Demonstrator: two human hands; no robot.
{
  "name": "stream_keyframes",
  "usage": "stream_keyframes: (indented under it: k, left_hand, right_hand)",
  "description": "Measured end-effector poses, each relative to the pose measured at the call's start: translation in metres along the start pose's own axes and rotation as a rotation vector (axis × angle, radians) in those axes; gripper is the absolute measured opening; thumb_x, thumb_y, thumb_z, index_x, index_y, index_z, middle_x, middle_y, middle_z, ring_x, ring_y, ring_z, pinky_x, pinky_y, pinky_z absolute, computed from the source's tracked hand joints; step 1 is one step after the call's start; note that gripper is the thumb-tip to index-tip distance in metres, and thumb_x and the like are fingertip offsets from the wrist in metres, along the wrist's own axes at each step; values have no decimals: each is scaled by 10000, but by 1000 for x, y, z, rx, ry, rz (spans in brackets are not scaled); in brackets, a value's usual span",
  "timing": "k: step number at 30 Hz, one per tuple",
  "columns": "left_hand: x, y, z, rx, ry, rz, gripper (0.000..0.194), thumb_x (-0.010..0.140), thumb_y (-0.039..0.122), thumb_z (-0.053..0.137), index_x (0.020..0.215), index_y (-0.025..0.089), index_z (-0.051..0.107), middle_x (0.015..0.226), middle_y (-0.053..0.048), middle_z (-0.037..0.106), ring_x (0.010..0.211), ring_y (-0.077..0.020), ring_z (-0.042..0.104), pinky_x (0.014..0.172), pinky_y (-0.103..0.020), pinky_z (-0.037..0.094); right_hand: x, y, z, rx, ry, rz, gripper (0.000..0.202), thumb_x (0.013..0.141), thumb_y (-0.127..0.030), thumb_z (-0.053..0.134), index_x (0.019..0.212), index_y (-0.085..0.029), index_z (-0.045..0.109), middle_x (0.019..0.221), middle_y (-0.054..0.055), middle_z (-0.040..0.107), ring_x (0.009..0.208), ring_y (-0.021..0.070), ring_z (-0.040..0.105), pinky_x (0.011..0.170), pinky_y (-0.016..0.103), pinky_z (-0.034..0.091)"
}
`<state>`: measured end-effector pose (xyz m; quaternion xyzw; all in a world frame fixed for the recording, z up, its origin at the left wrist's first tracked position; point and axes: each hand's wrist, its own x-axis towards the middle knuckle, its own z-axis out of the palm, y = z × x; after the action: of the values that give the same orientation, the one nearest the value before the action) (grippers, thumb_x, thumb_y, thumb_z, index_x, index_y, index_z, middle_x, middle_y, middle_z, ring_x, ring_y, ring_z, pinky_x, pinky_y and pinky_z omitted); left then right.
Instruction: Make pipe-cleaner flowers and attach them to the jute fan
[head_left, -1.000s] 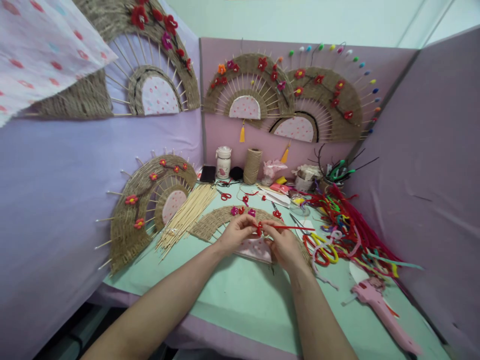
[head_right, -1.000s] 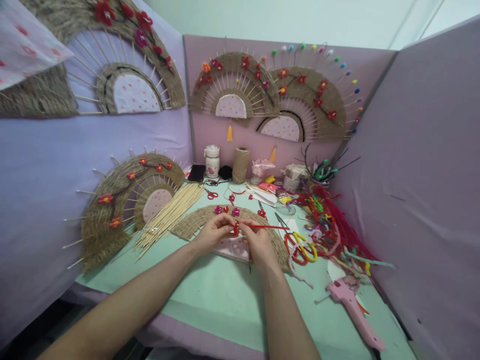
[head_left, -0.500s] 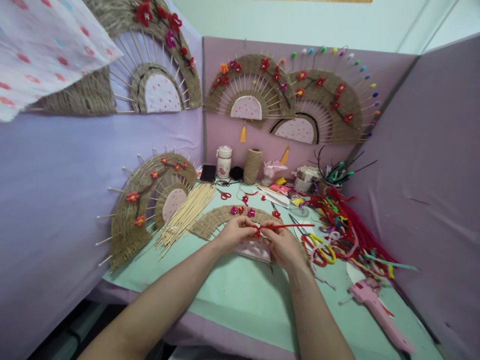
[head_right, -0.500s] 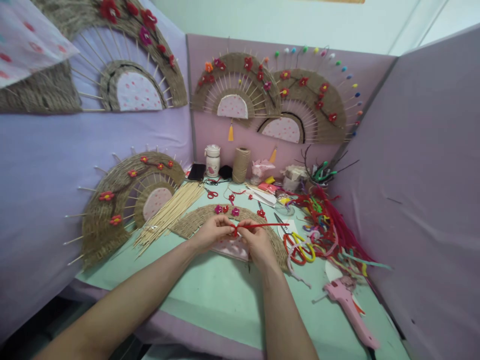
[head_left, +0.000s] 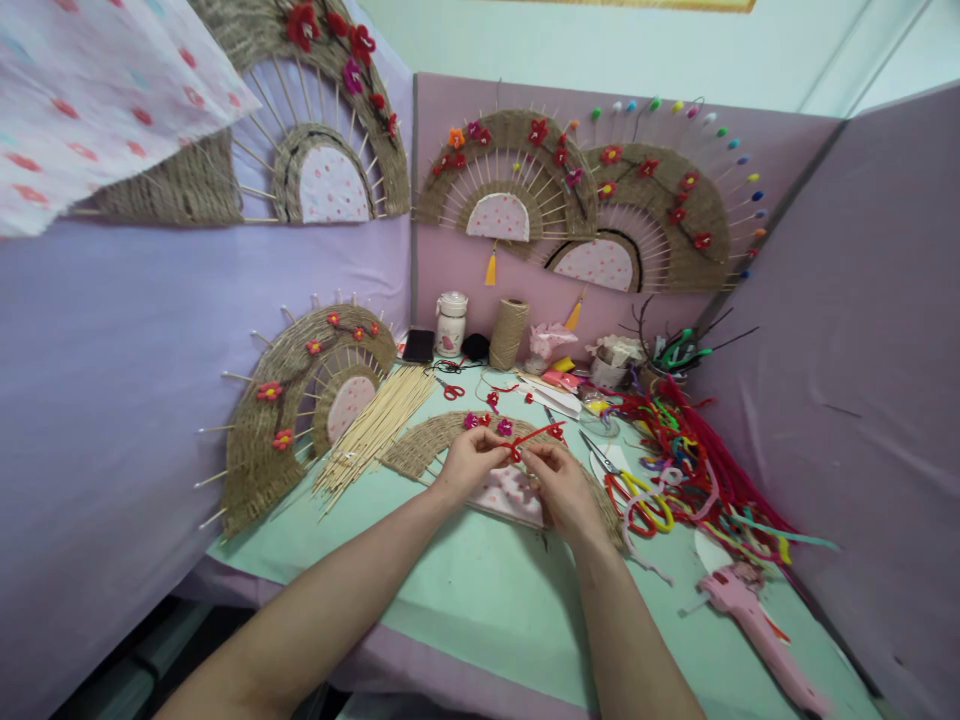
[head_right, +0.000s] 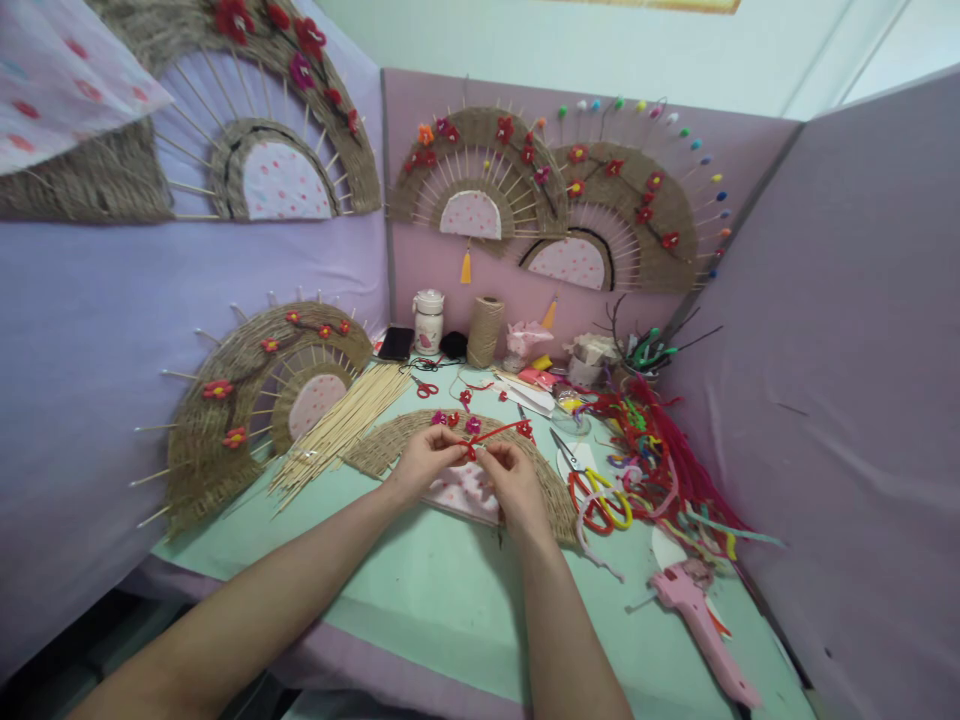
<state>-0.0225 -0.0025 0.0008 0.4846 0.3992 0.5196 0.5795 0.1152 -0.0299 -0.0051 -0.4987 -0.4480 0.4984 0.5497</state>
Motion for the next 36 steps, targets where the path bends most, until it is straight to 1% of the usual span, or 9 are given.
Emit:
stream_keyframes:
  k: [3, 5, 11, 18, 23, 26, 31, 34, 36]
  left_hand:
    - [0, 1, 0, 43, 17, 16, 121, 598, 196, 686, 639, 139, 587, 597, 5, 609, 593, -113, 568, 591, -236, 441]
    - [0, 1, -1, 51, 11, 1, 125, 596, 212, 689, 635, 141, 593, 594, 9, 605, 576, -105, 545, 572, -229, 414]
    - [3, -7, -3, 15, -72, 3, 184, 577, 269, 720, 654, 146, 608, 595, 20, 591, 563, -88, 504, 571, -226, 370]
    - [4, -8, -3, 21, -99, 77, 173, 603, 259, 708, 672, 139, 606, 637, 1, 612, 616, -106, 541, 623, -239, 399]
    - [3, -7, -1, 50, -99, 168, 153, 617, 252, 697, 674, 143, 604, 682, -17, 635, 669, -128, 581, 675, -261, 431]
    - [3, -6, -2, 45, -88, 156, 154, 626, 257, 693, 691, 148, 605, 684, -15, 642, 668, -128, 589, 681, -262, 439]
    - [5, -6, -4, 26, -52, 116, 167, 617, 256, 703, 702, 148, 608, 650, 1, 625, 628, -116, 569, 644, -248, 427]
    - [5, -5, -4, 15, -48, 108, 164, 613, 245, 705, 707, 146, 612, 640, 8, 616, 613, -107, 553, 623, -237, 415]
    - [5, -5, -4, -21, -48, 88, 165, 610, 237, 707, 705, 146, 607, 649, 8, 614, 616, -99, 547, 621, -230, 411]
  right_hand:
    - [-3, -3, 4, -106, 1, -37, 277, 653, -434, 678, 722, -175, 606, 643, -8, 567, 508, 109, 467, 459, 228, 336]
    - [-3, -2, 4, -98, -1, -27, 259, 670, -426, 663, 696, -175, 609, 599, -21, 541, 488, 98, 430, 455, 227, 308]
    - [1, 3, -2, 245, -125, 180, 219, 657, -334, 683, 589, -166, 559, 558, -35, 482, 478, 70, 364, 426, 209, 255]
    - [2, -4, -4, 583, -275, 460, 163, 630, -203, 707, 717, -146, 581, 580, -24, 497, 482, 49, 388, 368, 143, 241]
    - [3, -3, -3, 672, -340, 538, 148, 650, -188, 691, 733, -157, 572, 580, -26, 493, 482, 55, 392, 366, 142, 239]
    - [1, -1, 0, 535, -288, 424, 170, 651, -268, 701, 725, -162, 590, 590, -20, 513, 483, 67, 391, 384, 168, 246]
    - [-2, 1, 2, 74, -18, 97, 306, 714, -471, 609, 707, -166, 595, 618, -8, 532, 485, 90, 402, 432, 221, 300]
    - [-3, -1, 4, -172, 41, -81, 286, 715, -443, 609, 798, -169, 595, 707, 13, 563, 552, 117, 457, 494, 248, 366]
    - [-4, -3, 5, -384, 116, -301, 260, 704, -375, 633, 863, -175, 585, 816, 38, 580, 654, 145, 499, 582, 275, 411]
